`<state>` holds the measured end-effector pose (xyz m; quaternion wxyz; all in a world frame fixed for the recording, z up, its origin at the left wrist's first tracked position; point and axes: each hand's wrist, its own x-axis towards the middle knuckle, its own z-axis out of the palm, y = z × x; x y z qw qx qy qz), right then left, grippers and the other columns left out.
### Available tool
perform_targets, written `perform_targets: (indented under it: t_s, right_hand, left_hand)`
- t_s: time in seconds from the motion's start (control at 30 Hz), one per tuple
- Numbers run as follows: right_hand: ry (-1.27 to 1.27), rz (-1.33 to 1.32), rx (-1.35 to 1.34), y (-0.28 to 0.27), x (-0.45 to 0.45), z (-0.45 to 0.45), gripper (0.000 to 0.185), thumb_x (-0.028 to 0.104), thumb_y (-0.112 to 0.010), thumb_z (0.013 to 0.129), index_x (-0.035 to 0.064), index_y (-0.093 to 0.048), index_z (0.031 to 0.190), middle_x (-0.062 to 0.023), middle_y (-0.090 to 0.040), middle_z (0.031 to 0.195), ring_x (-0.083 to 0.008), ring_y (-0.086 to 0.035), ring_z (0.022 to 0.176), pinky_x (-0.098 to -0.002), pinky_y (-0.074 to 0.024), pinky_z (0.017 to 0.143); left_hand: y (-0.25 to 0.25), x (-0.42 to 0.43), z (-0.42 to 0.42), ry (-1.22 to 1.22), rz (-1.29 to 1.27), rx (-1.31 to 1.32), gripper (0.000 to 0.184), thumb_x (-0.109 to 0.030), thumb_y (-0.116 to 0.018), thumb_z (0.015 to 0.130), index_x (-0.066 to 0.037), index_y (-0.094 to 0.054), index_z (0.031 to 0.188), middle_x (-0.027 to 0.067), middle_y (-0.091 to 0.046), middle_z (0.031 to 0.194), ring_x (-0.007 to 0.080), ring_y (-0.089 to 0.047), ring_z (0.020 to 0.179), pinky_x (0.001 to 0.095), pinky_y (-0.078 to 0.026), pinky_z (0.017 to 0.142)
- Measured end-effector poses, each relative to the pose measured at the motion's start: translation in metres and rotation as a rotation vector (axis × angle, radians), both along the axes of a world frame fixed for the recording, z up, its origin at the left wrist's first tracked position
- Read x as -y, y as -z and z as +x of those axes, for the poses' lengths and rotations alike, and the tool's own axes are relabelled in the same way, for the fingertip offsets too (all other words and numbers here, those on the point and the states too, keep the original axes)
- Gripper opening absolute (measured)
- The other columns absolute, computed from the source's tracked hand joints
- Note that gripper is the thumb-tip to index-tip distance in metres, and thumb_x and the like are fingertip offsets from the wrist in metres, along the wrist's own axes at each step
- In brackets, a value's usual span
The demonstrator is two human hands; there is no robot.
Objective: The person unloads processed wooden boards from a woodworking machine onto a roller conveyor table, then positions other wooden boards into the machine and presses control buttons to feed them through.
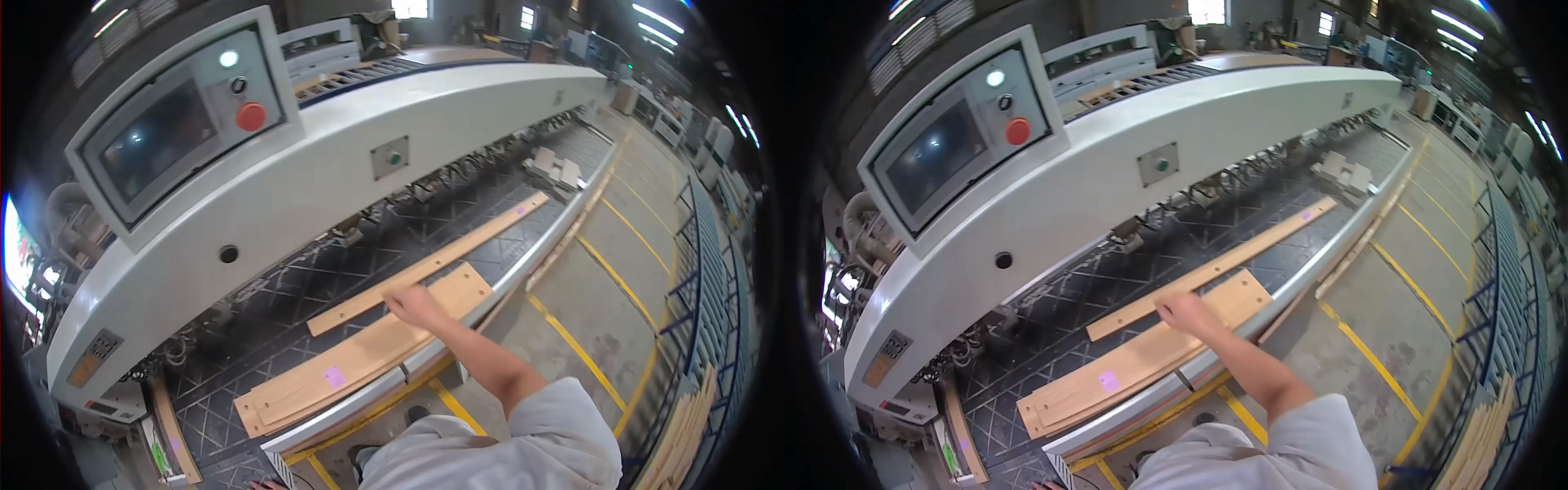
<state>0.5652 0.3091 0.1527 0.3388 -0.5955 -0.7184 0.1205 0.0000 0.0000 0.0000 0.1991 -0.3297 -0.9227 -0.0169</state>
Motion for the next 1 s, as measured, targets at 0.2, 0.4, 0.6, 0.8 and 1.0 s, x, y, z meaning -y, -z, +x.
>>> perform_targets:
  t_s: [0.2,0.4,0.6,0.8,1.0]
  right_hand:
    - [-0.062,0.294,0.139,0.050,0.034,0.002,0.006,0.015,-0.064,0.078,0.0091,-0.065,0.075,-0.0101,-0.061,0.064,-0.0305,-0.062,0.061,-0.0433,-0.0500,0.058]
    - [-0.096,0.283,0.116,0.046,0.032,-0.001,0.004,0.011,-0.065,0.078,0.0069,-0.067,0.076,-0.0112,-0.061,0.065,-0.0313,-0.061,0.062,-0.0431,-0.0488,0.059]
    - [-0.112,0.186,0.139,0.039,0.033,-0.006,0.006,0.011,-0.064,0.080,0.0066,-0.068,0.079,-0.0126,-0.062,0.068,-0.0325,-0.061,0.067,-0.0431,-0.0484,0.062]
    - [-0.118,0.155,0.153,0.041,0.032,-0.007,0.007,0.011,-0.064,0.081,0.0057,-0.068,0.083,-0.0138,-0.065,0.074,-0.0335,-0.062,0.070,-0.0431,-0.0493,0.066]
    - [-0.126,0.240,0.167,0.044,0.030,-0.006,0.003,0.010,-0.065,0.080,0.0072,-0.067,0.081,-0.0094,-0.064,0.069,-0.0295,-0.062,0.065,-0.0420,-0.0482,0.062]
  left_hand:
    - [0.042,-0.011,-0.017,-0.045,0.200,0.153,0.054,-0.023,-0.055,0.085,-0.004,-0.049,0.135,0.0231,-0.040,0.144,0.0415,-0.034,0.133,0.0489,-0.025,0.113]
    - [-0.002,-0.008,0.014,-0.053,0.108,0.245,0.052,-0.023,-0.053,0.086,-0.004,-0.049,0.135,0.0234,-0.040,0.143,0.0379,-0.036,0.133,0.0486,-0.026,0.112]
    - [-0.025,-0.013,0.025,-0.059,0.053,0.271,0.052,-0.026,-0.050,0.089,-0.005,-0.047,0.136,0.0228,-0.039,0.144,0.0372,-0.036,0.133,0.0485,-0.026,0.111]
    - [-0.021,-0.015,0.025,-0.077,0.065,0.269,0.052,-0.028,-0.047,0.091,-0.007,-0.046,0.138,0.0211,-0.038,0.145,0.0358,-0.034,0.136,0.0481,-0.023,0.114]
    - [-0.016,-0.013,0.023,-0.069,0.061,0.256,0.052,-0.028,-0.048,0.090,-0.006,-0.046,0.138,0.0211,-0.038,0.145,0.0367,-0.034,0.135,0.0479,-0.024,0.113]
